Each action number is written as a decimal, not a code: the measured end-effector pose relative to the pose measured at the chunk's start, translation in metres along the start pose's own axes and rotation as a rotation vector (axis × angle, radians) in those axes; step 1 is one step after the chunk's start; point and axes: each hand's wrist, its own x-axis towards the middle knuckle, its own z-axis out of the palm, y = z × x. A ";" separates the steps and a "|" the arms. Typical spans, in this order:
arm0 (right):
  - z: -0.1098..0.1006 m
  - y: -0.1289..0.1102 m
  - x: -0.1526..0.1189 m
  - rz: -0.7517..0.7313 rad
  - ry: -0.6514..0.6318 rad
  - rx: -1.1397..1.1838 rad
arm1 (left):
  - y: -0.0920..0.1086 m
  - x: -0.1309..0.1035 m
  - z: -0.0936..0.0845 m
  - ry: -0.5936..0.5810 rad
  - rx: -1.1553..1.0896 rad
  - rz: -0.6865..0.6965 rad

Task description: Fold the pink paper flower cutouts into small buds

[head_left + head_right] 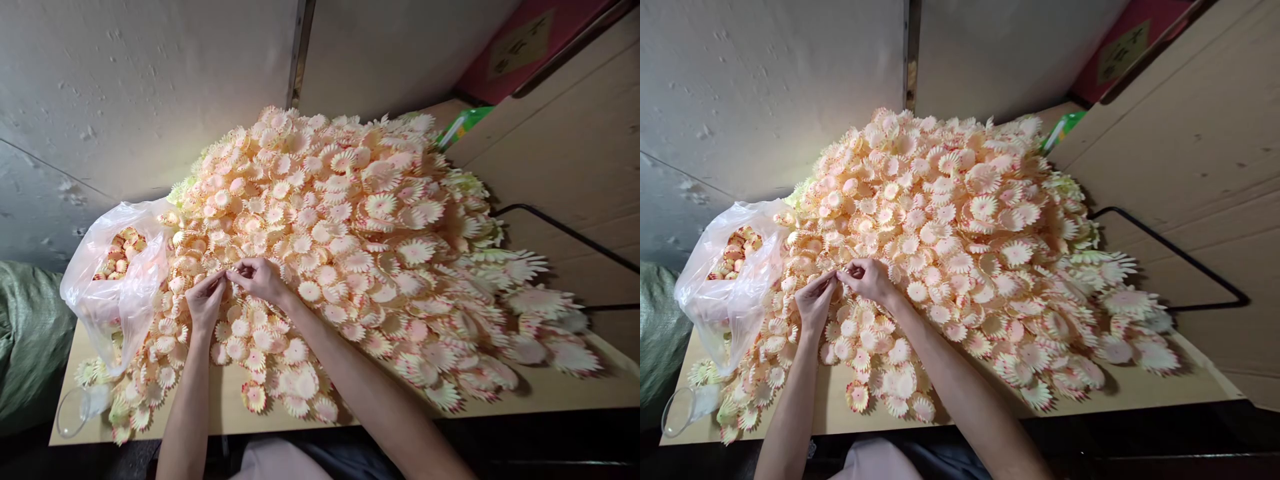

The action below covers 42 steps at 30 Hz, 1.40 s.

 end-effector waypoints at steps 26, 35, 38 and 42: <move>-0.008 -0.003 0.001 0.047 -0.152 0.178 | -0.005 0.005 0.008 0.158 -0.272 -0.236; -0.016 -0.009 0.001 -0.013 -0.367 0.281 | 0.003 0.008 0.004 0.111 -0.384 -0.356; -0.017 -0.012 0.000 -0.015 -0.377 0.283 | 0.006 0.008 0.005 0.101 -0.400 -0.327; -0.014 -0.010 0.000 0.030 -0.260 0.201 | 0.011 0.008 0.004 0.096 -0.389 -0.231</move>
